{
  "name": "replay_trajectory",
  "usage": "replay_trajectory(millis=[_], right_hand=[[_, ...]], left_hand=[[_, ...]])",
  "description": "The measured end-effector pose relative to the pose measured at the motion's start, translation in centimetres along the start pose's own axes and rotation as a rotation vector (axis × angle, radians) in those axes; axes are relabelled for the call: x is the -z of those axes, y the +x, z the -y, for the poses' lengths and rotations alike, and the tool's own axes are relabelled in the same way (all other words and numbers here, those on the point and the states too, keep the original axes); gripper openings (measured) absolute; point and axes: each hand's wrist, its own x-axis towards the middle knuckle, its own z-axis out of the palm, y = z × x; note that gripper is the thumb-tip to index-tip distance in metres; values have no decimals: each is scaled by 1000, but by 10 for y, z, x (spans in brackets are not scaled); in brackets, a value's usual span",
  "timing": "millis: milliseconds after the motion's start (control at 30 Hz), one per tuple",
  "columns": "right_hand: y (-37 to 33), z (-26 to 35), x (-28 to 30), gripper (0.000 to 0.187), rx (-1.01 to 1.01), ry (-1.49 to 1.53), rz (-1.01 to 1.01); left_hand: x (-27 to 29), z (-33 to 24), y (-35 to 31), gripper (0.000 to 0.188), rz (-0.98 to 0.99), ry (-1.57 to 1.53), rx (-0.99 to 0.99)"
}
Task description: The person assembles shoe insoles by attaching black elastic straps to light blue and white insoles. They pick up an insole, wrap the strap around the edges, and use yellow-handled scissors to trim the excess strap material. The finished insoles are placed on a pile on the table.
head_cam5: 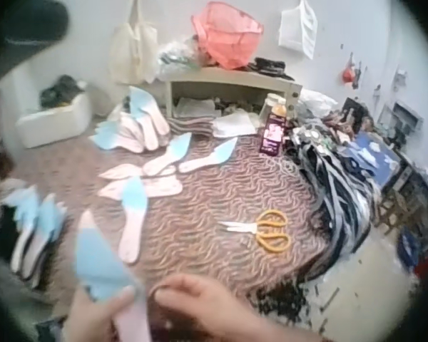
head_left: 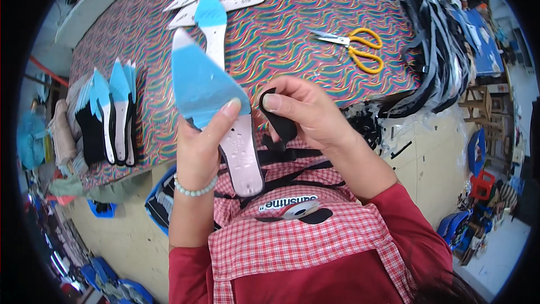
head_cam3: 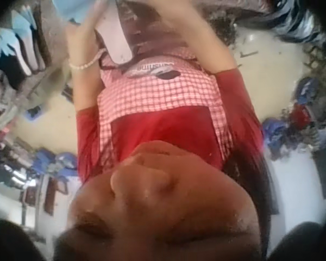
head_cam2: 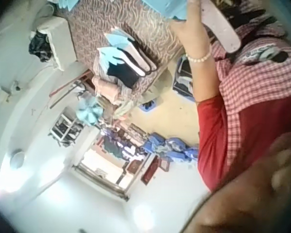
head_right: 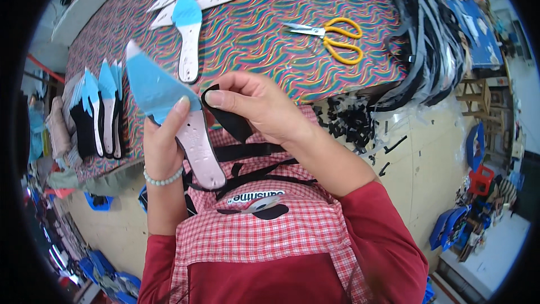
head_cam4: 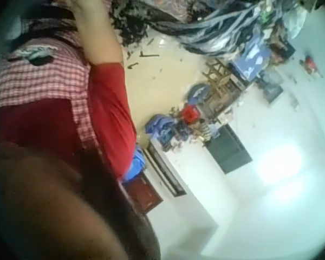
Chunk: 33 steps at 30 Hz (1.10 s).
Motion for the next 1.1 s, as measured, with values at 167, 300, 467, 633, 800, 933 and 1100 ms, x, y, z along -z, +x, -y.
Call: replay_trajectory(millis=[167,300,467,633,800,933,1100], right_hand=[[5,-9,-6,16,146,-148,-76],[16,-14,-9,18,155,-175,-72],[26,-30,-15,17,271,-230,-205],[21,-17,-21,15,667,-1104,-163],[23,-7,-29,19,472,-962,69],[5,-15,-38,21,136,-530,-87],[-8,-39,-34,16,316,-377,-150]], left_hand=[[-14,7,-2,25,-133,-117,-126],[-1,14,-1,25,-127,-109,-115],[3,21,0,25,-211,-120,-159],[4,6,-4,30,-48,203,-368],[11,-1,14,37,169,61,-461],[4,-7,9,53,97,-93,-471],[-5,-11,-2,56,-9,-148,-407]])
